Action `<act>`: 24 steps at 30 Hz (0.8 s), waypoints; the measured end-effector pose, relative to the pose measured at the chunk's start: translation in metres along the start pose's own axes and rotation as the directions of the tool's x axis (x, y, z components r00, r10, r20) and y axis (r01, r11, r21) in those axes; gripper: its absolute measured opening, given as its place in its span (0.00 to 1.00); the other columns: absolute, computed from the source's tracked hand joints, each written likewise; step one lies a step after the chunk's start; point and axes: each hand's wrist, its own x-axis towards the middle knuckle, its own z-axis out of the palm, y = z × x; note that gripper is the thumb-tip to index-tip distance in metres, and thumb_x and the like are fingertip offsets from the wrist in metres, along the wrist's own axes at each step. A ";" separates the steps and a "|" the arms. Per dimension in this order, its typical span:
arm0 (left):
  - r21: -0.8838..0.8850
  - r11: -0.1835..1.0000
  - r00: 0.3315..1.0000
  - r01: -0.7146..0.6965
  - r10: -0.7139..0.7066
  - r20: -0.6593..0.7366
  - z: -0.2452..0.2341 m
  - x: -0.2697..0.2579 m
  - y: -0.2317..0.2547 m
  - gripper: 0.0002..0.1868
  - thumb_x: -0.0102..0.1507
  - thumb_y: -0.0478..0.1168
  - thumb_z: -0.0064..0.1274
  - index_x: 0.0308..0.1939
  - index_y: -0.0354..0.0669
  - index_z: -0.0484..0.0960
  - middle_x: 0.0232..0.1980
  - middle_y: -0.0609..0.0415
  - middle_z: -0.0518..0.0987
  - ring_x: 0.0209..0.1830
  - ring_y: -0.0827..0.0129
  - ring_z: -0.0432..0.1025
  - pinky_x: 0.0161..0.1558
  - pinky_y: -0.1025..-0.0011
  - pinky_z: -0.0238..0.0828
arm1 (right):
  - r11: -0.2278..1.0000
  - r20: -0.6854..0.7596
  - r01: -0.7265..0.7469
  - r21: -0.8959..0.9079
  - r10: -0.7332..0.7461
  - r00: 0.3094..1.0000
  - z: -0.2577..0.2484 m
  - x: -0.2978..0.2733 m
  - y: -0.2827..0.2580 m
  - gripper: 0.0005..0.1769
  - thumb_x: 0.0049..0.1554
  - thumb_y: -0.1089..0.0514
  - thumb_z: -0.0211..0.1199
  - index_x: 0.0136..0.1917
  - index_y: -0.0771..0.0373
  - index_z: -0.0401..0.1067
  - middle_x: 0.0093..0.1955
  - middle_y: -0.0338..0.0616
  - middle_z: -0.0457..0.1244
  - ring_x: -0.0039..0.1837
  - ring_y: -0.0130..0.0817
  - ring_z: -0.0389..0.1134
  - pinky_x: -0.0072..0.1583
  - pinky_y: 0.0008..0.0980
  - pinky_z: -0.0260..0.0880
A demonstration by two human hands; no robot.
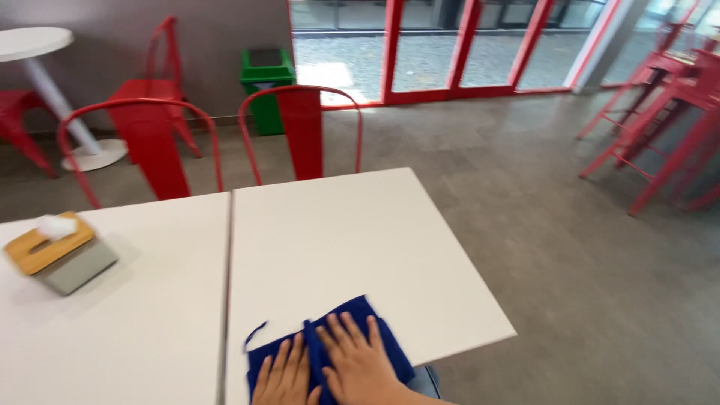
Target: Wiping a white table surface with a blue cloth in a dining area.
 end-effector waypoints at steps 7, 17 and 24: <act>0.178 0.936 0.907 0.304 -0.341 0.247 -0.038 0.007 -0.080 0.44 0.60 0.60 0.46 0.73 0.34 0.59 0.79 0.40 0.55 0.78 0.50 0.50 0.69 0.46 0.47 | 0.885 0.151 0.431 0.176 -0.457 0.877 0.016 0.129 -0.036 0.41 0.63 0.41 0.48 0.83 0.61 0.48 0.84 0.58 0.42 0.84 0.58 0.37 0.74 0.75 0.27; 0.234 0.839 0.810 0.491 -0.539 0.232 0.091 0.250 -0.236 0.35 0.69 0.52 0.36 0.78 0.38 0.55 0.82 0.45 0.51 0.83 0.48 0.40 0.76 0.46 0.33 | 0.997 -0.071 0.068 -0.023 -0.069 0.995 0.089 0.398 0.051 0.32 0.66 0.41 0.40 0.81 0.48 0.52 0.85 0.39 0.45 0.85 0.43 0.43 0.77 0.67 0.38; 0.173 0.806 0.774 0.566 -0.592 0.225 0.160 0.364 -0.190 0.39 0.68 0.58 0.40 0.77 0.41 0.57 0.82 0.46 0.51 0.82 0.51 0.42 0.76 0.49 0.33 | 0.985 -0.008 -0.123 -0.122 0.123 0.992 0.057 0.426 0.180 0.36 0.65 0.33 0.37 0.83 0.43 0.44 0.85 0.38 0.41 0.84 0.42 0.38 0.78 0.61 0.35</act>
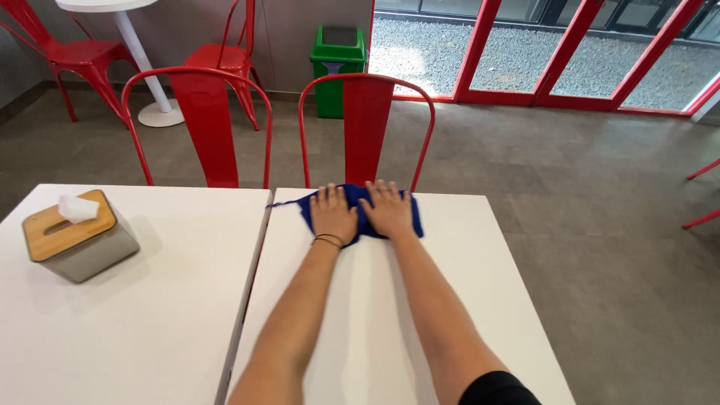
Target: Wiping a white table surface with a blue cloth in a dining area.
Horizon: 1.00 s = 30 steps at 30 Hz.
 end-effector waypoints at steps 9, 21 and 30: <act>-0.102 0.967 0.972 -0.233 0.229 -0.048 0.025 -0.066 0.173 0.38 0.67 0.56 0.41 0.77 0.40 0.59 0.82 0.46 0.55 0.82 0.53 0.46 0.78 0.51 0.35 | 0.984 -0.132 -0.179 -0.004 0.177 0.975 -0.022 -0.134 0.147 0.35 0.66 0.34 0.38 0.82 0.45 0.49 0.85 0.39 0.44 0.84 0.45 0.41 0.78 0.59 0.37; -0.307 0.645 0.685 -0.700 0.728 -0.033 -0.122 -0.321 0.039 0.38 0.68 0.52 0.44 0.75 0.29 0.59 0.79 0.34 0.57 0.81 0.45 0.47 0.76 0.48 0.38 | 0.990 -0.054 -0.035 -0.134 0.028 0.998 -0.066 -0.399 0.015 0.38 0.62 0.39 0.48 0.80 0.54 0.47 0.82 0.49 0.44 0.82 0.48 0.41 0.75 0.63 0.38; -0.134 0.828 0.839 -0.544 0.533 -0.108 -0.128 -0.359 -0.091 0.43 0.61 0.56 0.48 0.71 0.28 0.60 0.77 0.34 0.58 0.77 0.45 0.49 0.70 0.43 0.41 | 0.891 0.086 0.421 0.169 -0.439 0.894 -0.088 -0.337 -0.120 0.39 0.62 0.42 0.51 0.81 0.60 0.49 0.83 0.55 0.41 0.84 0.58 0.36 0.73 0.72 0.30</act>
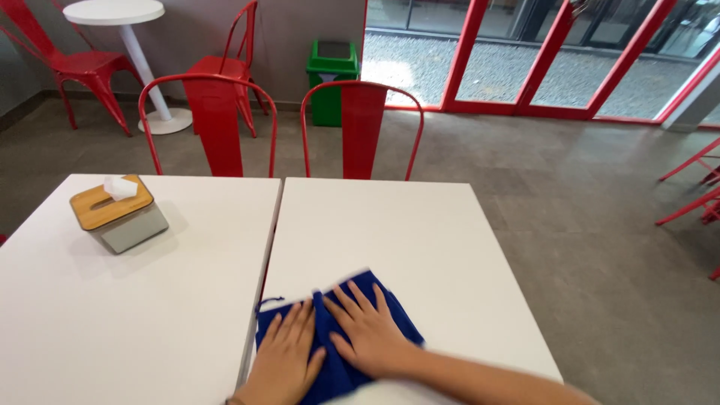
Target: Wiping a white table surface with a blue cloth in a dining area.
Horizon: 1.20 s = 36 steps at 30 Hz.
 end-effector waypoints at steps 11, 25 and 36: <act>0.270 0.860 0.890 0.432 -0.455 0.024 0.082 0.206 -0.174 0.37 0.69 0.52 0.37 0.77 0.35 0.54 0.81 0.39 0.52 0.81 0.49 0.44 0.75 0.48 0.38 | 0.979 -0.165 -0.190 -0.075 0.175 0.970 0.037 0.255 0.129 0.33 0.66 0.40 0.41 0.81 0.48 0.51 0.84 0.41 0.45 0.84 0.45 0.43 0.77 0.67 0.37; 0.014 0.938 0.937 0.348 -0.348 0.011 0.201 0.361 0.067 0.41 0.63 0.56 0.44 0.76 0.38 0.60 0.81 0.44 0.55 0.81 0.50 0.46 0.77 0.49 0.33 | 0.799 -0.310 -0.580 -0.156 0.518 0.797 0.014 0.047 0.352 0.36 0.65 0.34 0.40 0.82 0.45 0.49 0.84 0.43 0.46 0.83 0.46 0.46 0.76 0.59 0.44; -0.267 0.949 0.970 -0.167 0.207 0.128 0.044 0.104 0.118 0.41 0.66 0.54 0.47 0.76 0.30 0.60 0.80 0.33 0.55 0.81 0.43 0.49 0.78 0.48 0.38 | 0.788 -0.259 -0.558 -0.259 0.500 0.826 0.015 -0.158 0.114 0.39 0.60 0.36 0.46 0.81 0.51 0.50 0.82 0.50 0.47 0.82 0.48 0.45 0.75 0.59 0.43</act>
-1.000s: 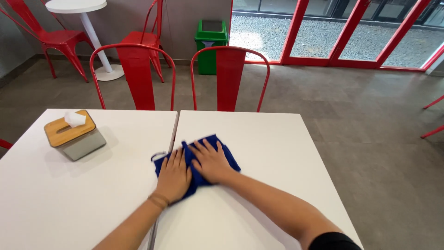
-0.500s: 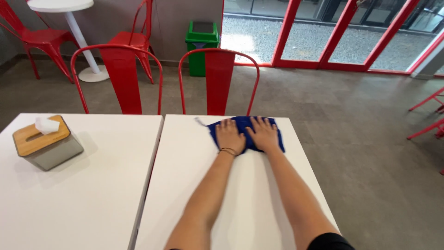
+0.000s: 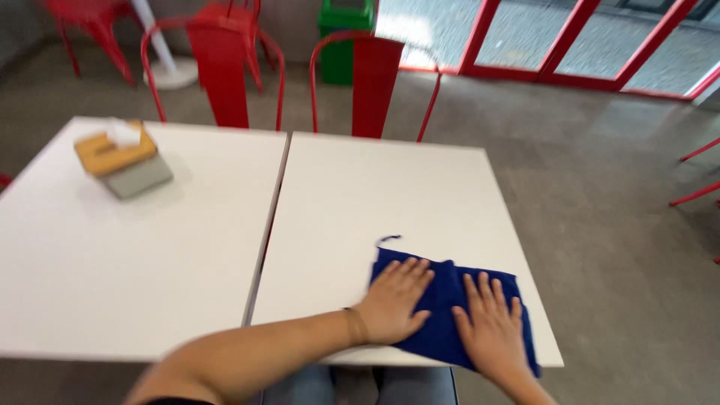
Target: Wiping a white table surface with a blue cloth in a dining area.
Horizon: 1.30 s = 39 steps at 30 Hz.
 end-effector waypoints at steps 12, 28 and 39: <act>0.283 0.848 0.865 0.447 -0.491 0.103 -0.102 -0.156 -0.077 0.43 0.67 0.60 0.40 0.74 0.30 0.53 0.79 0.38 0.51 0.80 0.50 0.43 0.73 0.49 0.36 | 0.675 -0.039 0.657 0.336 -0.687 0.726 -0.025 0.104 -0.218 0.40 0.62 0.38 0.50 0.81 0.56 0.51 0.82 0.54 0.46 0.82 0.57 0.42 0.74 0.71 0.35; 0.234 0.770 0.804 0.594 -0.574 -0.152 0.056 0.243 -0.163 0.45 0.66 0.60 0.43 0.78 0.36 0.52 0.83 0.41 0.48 0.83 0.50 0.40 0.78 0.49 0.29 | 0.979 0.045 0.030 0.201 -0.040 0.998 0.071 0.312 0.029 0.35 0.67 0.35 0.38 0.83 0.47 0.48 0.85 0.44 0.43 0.84 0.48 0.41 0.78 0.60 0.37; 0.115 0.993 1.000 0.014 -0.014 -0.007 0.060 0.104 0.036 0.43 0.66 0.59 0.42 0.76 0.30 0.58 0.81 0.37 0.55 0.83 0.47 0.47 0.80 0.50 0.37 | 0.992 -0.016 0.028 0.120 -0.026 1.000 0.009 0.023 0.081 0.36 0.66 0.41 0.39 0.82 0.60 0.48 0.84 0.55 0.43 0.85 0.51 0.40 0.76 0.60 0.42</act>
